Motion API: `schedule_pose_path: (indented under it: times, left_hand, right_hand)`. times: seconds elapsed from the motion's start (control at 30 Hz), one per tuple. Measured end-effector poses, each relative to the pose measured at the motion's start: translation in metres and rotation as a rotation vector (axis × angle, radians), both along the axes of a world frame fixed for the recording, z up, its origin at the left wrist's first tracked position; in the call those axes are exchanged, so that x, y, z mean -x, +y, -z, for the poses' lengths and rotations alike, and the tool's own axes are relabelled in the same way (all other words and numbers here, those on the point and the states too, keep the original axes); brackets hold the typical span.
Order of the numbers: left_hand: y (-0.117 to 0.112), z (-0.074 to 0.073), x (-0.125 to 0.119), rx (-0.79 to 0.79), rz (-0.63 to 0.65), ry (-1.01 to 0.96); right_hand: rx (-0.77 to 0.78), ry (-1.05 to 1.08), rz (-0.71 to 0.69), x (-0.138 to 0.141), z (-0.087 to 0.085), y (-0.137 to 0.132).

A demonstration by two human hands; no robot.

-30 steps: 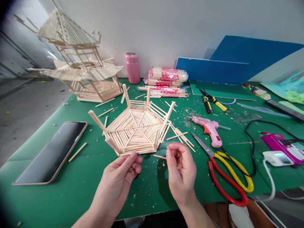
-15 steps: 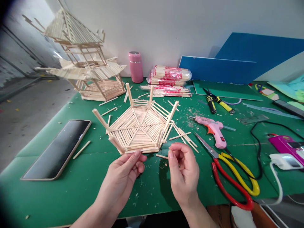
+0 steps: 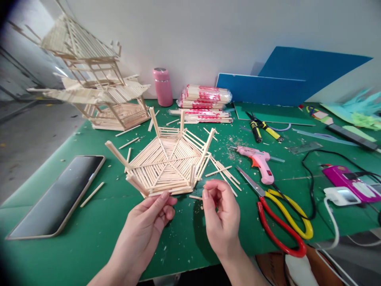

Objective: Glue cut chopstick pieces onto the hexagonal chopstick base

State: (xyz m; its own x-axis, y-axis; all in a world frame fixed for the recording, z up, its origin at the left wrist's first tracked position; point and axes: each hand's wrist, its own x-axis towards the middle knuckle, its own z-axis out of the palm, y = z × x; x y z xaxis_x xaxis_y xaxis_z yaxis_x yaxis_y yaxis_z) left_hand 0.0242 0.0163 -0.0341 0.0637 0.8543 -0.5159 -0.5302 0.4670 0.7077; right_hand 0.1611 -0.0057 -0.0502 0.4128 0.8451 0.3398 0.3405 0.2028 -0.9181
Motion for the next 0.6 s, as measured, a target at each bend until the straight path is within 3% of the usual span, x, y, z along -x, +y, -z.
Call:
schedule_pose_path:
  times: [0.3,0.6]
  left_hand:
    - [0.0003,0.0032,0.0010,-0.009,0.003,0.001]
    - [0.0002,-0.0001,0.0007,0.006,-0.003,0.007]
  right_hand:
    - [0.102,-0.032,-0.026,-0.0023,0.0039,0.0005]
    - [0.105,-0.292,-0.127,-0.0004,-0.0005,0.0025]
